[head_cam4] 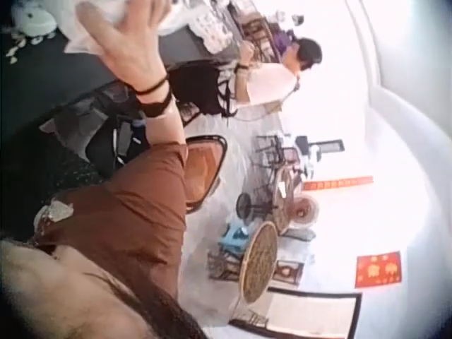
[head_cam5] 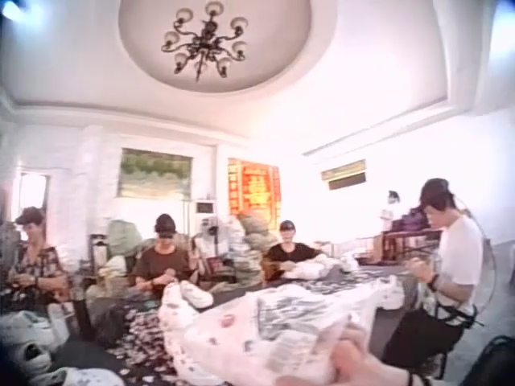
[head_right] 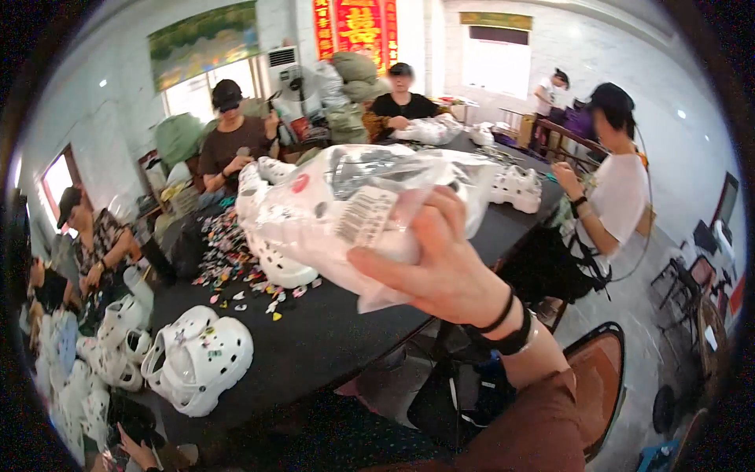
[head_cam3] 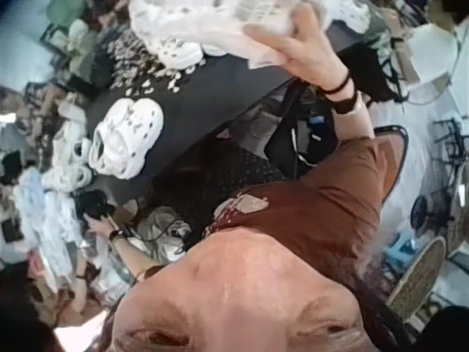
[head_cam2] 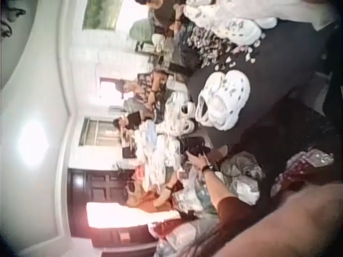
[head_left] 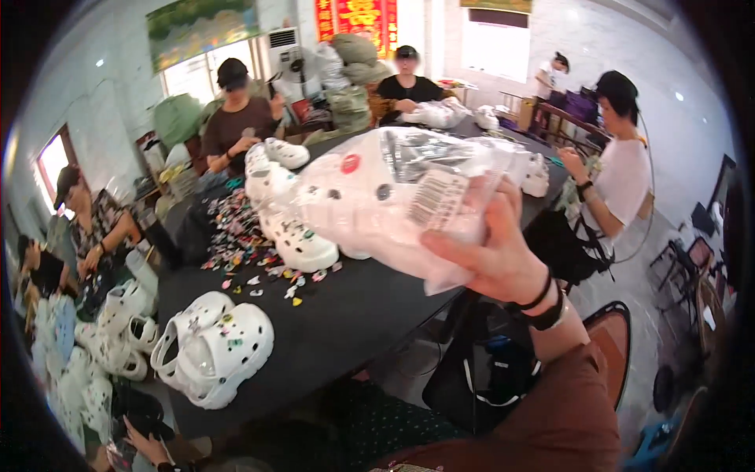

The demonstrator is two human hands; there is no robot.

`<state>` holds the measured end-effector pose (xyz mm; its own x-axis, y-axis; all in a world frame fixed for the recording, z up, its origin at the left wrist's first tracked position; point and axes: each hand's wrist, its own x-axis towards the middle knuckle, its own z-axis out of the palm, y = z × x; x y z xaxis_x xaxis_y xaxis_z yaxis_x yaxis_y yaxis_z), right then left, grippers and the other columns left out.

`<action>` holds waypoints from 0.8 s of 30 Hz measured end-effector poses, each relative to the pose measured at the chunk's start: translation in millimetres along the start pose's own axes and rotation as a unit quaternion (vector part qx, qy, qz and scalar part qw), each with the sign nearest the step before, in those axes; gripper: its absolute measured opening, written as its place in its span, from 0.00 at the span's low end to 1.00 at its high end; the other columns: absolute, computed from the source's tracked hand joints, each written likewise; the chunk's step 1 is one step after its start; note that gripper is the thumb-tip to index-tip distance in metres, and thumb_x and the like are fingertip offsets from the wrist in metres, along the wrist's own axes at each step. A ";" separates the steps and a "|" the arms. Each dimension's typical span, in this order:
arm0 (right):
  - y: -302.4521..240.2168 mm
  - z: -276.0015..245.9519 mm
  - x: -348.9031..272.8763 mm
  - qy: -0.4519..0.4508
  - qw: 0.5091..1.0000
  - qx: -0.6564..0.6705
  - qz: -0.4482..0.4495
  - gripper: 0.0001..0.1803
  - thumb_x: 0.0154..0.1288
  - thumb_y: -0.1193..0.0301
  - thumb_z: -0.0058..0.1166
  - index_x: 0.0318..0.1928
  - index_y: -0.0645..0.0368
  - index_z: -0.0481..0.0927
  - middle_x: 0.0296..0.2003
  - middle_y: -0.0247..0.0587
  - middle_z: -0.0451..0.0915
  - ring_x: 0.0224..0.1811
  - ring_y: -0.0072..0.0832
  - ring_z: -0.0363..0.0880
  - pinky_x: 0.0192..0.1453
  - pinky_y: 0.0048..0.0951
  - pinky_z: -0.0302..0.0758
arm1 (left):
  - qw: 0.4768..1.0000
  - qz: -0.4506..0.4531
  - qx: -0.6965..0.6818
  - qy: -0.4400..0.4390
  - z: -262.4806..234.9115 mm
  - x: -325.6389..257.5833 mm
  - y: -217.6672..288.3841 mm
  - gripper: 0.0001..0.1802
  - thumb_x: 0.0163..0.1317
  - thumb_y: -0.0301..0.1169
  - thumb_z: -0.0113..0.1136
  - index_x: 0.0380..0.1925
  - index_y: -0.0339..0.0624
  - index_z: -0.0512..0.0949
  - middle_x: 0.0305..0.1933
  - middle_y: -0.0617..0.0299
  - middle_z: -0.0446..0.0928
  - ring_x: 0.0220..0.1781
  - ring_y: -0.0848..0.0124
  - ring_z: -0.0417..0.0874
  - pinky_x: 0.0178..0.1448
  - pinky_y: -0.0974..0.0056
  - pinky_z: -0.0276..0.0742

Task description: Attaching decorative charms to white rubber clogs at an assembly table.

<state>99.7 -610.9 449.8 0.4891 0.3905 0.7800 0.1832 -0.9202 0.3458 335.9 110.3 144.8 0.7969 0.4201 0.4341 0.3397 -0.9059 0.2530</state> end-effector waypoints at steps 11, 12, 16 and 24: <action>103.5 27.3 -44.5 0.009 0.993 -0.079 0.088 0.41 0.33 0.71 0.75 0.57 0.42 0.79 0.54 0.48 0.67 0.58 0.51 0.63 0.63 0.49 0.62 | 0.991 0.006 0.113 0.074 48.9 20.0 54.5 0.60 0.48 0.17 0.67 0.76 0.64 0.43 0.77 0.35 0.37 0.79 0.43 0.45 0.79 0.41 0.43; 118.6 31.0 -45.0 0.015 0.992 -0.088 0.094 0.42 0.33 0.71 0.75 0.58 0.43 0.78 0.54 0.48 0.67 0.58 0.51 0.63 0.63 0.48 0.62 | 0.990 0.008 0.117 0.083 42.1 14.5 61.9 0.61 0.48 0.17 0.67 0.76 0.65 0.43 0.77 0.36 0.38 0.79 0.43 0.45 0.79 0.41 0.43; 181.9 53.2 -55.9 0.023 0.982 -0.153 0.106 0.41 0.37 0.72 0.74 0.59 0.40 0.77 0.49 0.47 0.66 0.57 0.50 0.63 0.64 0.51 0.58 | 0.982 0.078 0.100 0.142 52.1 20.0 40.9 0.61 0.43 0.18 0.70 0.75 0.66 0.48 0.78 0.38 0.40 0.77 0.42 0.49 0.80 0.44 0.44; 284.0 120.9 -87.2 0.017 0.951 -0.230 0.208 0.39 0.39 0.71 0.73 0.59 0.42 0.76 0.50 0.46 0.65 0.59 0.48 0.61 0.65 0.52 0.56 | 0.973 -0.027 0.170 0.155 56.1 16.2 22.6 0.63 0.45 0.17 0.69 0.75 0.77 0.46 0.81 0.55 0.36 0.78 0.41 0.46 0.70 0.38 0.64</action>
<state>212.2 -909.5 417.0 0.4083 0.0035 0.9129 -0.4158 -0.8895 0.1894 384.6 93.6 109.1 0.6022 0.4155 0.6817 0.5643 -0.8256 0.0047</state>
